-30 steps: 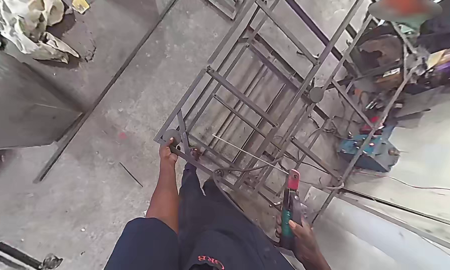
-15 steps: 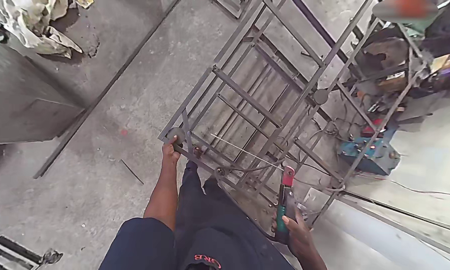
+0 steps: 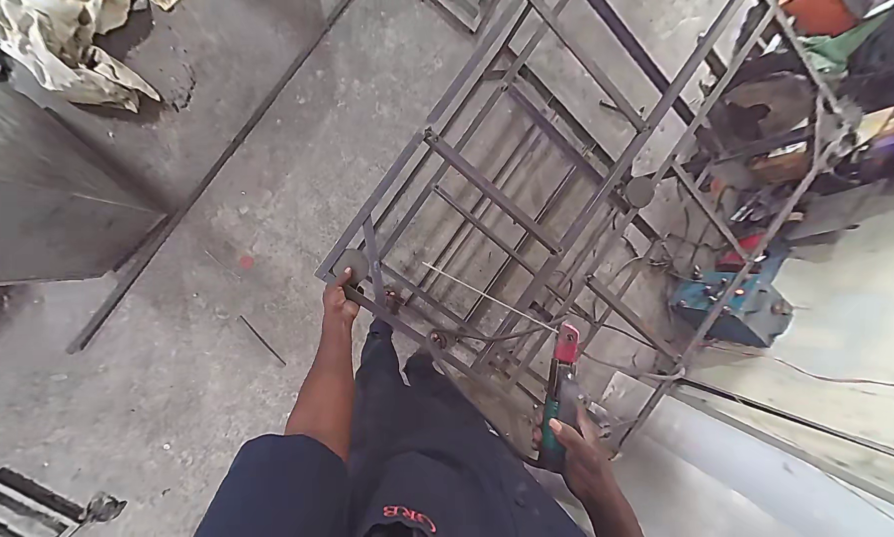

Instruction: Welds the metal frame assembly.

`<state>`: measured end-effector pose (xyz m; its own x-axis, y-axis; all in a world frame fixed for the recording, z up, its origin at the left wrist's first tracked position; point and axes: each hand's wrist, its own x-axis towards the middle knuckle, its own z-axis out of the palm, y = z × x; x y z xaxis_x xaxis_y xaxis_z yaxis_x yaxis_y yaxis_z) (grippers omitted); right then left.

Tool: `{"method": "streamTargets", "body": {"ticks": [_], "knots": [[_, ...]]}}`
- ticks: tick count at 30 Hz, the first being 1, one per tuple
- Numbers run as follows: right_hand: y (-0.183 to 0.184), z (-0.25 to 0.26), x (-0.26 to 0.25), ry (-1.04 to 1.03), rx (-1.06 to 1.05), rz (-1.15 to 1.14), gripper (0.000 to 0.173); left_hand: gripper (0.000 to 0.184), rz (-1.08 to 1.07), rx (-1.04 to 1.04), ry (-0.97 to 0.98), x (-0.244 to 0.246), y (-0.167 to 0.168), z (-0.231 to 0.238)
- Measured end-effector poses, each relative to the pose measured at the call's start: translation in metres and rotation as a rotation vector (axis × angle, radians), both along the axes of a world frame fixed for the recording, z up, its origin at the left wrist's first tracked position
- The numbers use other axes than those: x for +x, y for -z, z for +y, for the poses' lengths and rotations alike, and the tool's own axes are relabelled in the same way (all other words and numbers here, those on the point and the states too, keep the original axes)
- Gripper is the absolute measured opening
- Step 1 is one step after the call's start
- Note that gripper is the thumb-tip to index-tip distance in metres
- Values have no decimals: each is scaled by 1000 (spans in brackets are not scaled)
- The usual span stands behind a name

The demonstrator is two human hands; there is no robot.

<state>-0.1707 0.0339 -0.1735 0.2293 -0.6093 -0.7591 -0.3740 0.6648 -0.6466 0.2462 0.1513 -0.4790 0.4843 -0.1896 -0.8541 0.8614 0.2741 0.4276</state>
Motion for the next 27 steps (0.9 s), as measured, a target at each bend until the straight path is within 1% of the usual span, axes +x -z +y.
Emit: {"method": "streamTargets", "body": {"ticks": [3, 10, 15, 18, 23, 27], "knots": [[4, -2, 7, -4, 3, 60, 116, 39, -3, -7, -5, 2, 2, 0], [13, -1, 9, -21, 11, 40, 110, 30, -33, -35, -21, 0, 2, 0], [15, -2, 11, -24, 23, 67, 110, 31, -26, -26, -45, -1, 3, 0], [18, -2, 16, -35, 17, 113, 106, 30, -26, -8, -43, -1, 2, 0], [29, -2, 32, -13, 30, 147, 104, 37, -33, 2, -8, -1, 3, 2], [38, -3, 41, -6, 41, 197, 103, 37, -38, -9, -5, 0, 2, 2]]}}
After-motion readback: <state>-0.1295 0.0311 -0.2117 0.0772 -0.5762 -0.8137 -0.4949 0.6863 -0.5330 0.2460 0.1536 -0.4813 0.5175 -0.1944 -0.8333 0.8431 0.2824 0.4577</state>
